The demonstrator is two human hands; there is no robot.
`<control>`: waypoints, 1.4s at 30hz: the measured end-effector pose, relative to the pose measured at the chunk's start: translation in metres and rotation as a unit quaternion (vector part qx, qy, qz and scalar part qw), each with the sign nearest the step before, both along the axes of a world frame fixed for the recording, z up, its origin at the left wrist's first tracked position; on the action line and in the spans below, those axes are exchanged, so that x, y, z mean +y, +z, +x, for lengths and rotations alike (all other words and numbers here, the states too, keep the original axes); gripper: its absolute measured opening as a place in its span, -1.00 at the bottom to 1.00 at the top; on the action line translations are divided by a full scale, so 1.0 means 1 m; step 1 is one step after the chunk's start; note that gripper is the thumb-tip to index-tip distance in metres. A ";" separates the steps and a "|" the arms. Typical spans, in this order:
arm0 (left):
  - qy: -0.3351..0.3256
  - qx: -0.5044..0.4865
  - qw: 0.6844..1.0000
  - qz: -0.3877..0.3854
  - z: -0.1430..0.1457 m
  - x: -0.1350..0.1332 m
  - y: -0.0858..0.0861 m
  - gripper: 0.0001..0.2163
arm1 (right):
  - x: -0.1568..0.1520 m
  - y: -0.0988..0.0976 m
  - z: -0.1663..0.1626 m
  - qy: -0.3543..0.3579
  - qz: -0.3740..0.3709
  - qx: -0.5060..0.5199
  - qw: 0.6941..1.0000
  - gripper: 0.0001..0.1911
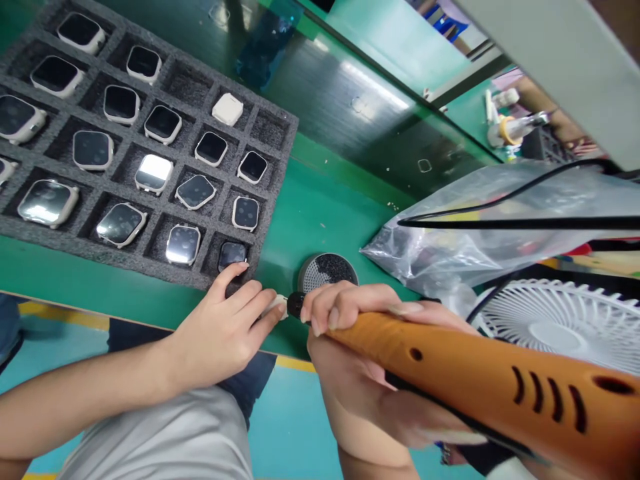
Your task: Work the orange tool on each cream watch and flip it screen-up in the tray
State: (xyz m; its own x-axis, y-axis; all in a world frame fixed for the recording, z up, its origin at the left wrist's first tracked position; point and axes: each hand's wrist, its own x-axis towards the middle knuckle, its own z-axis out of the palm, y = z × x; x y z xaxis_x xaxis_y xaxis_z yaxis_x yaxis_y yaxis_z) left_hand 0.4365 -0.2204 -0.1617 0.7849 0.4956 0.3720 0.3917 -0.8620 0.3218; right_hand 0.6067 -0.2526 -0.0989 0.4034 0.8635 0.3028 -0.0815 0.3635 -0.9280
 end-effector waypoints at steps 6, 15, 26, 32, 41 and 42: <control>-0.006 0.021 1.000 0.002 -0.002 0.000 -0.001 -0.61 | 0.008 -0.007 0.012 -0.007 0.050 0.012 0.999 -0.51; -0.047 0.058 0.997 -0.012 -0.005 0.002 0.003 -0.43 | 0.030 -0.017 0.041 -0.149 0.091 0.046 0.984 -0.61; -0.017 0.027 0.999 -0.016 -0.001 -0.001 0.003 -0.60 | 0.030 -0.020 0.037 -0.152 0.077 0.049 0.984 -0.60; -0.013 0.033 0.999 -0.001 -0.001 -0.001 -0.001 -0.67 | 0.030 -0.023 0.038 -0.147 0.082 0.040 0.985 -0.59; -0.028 0.025 0.999 -0.027 -0.003 -0.002 -0.002 -0.64 | 0.022 -0.016 0.040 -0.132 0.098 0.034 0.986 -0.57; -0.033 0.024 0.999 -0.030 -0.003 -0.002 -0.001 -0.65 | 0.017 -0.011 0.039 -0.126 0.085 0.032 0.988 -0.54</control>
State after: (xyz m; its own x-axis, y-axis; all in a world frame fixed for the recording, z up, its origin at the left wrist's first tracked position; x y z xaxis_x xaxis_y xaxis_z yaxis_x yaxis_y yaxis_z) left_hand 0.4331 -0.2220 -0.1623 0.8325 0.4624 0.3051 0.3507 -0.8662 0.3559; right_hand 0.6460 -0.2353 -0.1096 0.6212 0.6723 0.4026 -0.0250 0.5305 -0.8473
